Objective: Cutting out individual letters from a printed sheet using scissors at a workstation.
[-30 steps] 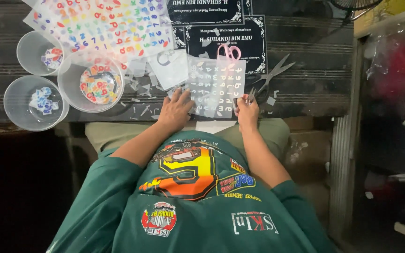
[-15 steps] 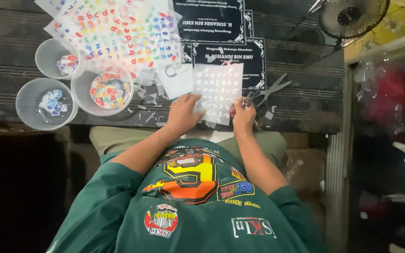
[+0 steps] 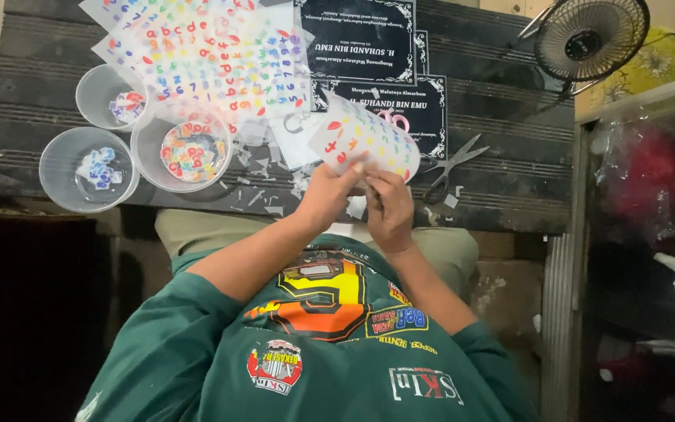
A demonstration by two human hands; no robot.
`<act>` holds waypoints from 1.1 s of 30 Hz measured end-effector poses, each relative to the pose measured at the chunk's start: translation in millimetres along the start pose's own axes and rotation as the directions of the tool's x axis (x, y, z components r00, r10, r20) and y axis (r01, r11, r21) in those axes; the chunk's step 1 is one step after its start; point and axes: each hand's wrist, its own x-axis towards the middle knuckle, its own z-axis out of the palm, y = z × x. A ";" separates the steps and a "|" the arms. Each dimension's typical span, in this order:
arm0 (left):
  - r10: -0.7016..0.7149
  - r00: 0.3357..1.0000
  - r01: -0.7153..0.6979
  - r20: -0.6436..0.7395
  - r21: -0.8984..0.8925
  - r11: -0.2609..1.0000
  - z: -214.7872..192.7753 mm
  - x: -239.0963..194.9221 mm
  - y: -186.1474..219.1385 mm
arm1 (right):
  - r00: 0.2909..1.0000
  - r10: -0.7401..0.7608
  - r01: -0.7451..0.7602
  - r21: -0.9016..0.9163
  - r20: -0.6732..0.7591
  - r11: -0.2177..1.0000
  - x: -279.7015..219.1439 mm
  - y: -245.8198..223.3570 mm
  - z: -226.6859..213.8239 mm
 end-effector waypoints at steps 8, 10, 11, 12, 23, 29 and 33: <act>-0.043 0.997 0.058 -0.065 0.255 0.965 -24.9 20.7 -4.7 | 0.783 0.581 -0.621 0.285 0.221 0.730 -38.6 18.2 -0.1; -0.043 0.998 0.056 -0.048 0.337 0.940 -33.8 25.6 -9.6 | 0.710 0.633 -0.704 0.287 0.309 0.650 -42.2 20.1 -1.1; -0.028 0.999 0.039 -0.033 0.385 0.922 -38.6 32.8 -16.4 | 0.658 0.640 -0.753 0.326 0.397 0.572 -44.5 23.7 -0.2; -0.015 1.000 0.020 -0.017 0.431 0.902 -43.3 40.0 -23.2 | 0.603 0.635 -0.798 0.355 0.483 0.488 -46.8 27.1 0.6; -0.021 1.000 0.017 0.008 0.312 0.950 -45.5 27.4 -7.1 | 0.341 0.689 -0.938 0.277 0.640 0.207 -46.3 21.1 -1.9; -0.009 0.999 -0.007 0.048 0.320 0.947 -47.4 21.5 -3.2 | 0.305 0.683 -0.949 0.270 0.663 0.161 -43.6 16.7 -2.4; -0.025 0.995 -0.004 0.091 0.302 0.953 -55.3 35.3 -29.7 | 0.315 0.695 -0.944 0.287 0.647 0.162 -47.3 18.7 1.0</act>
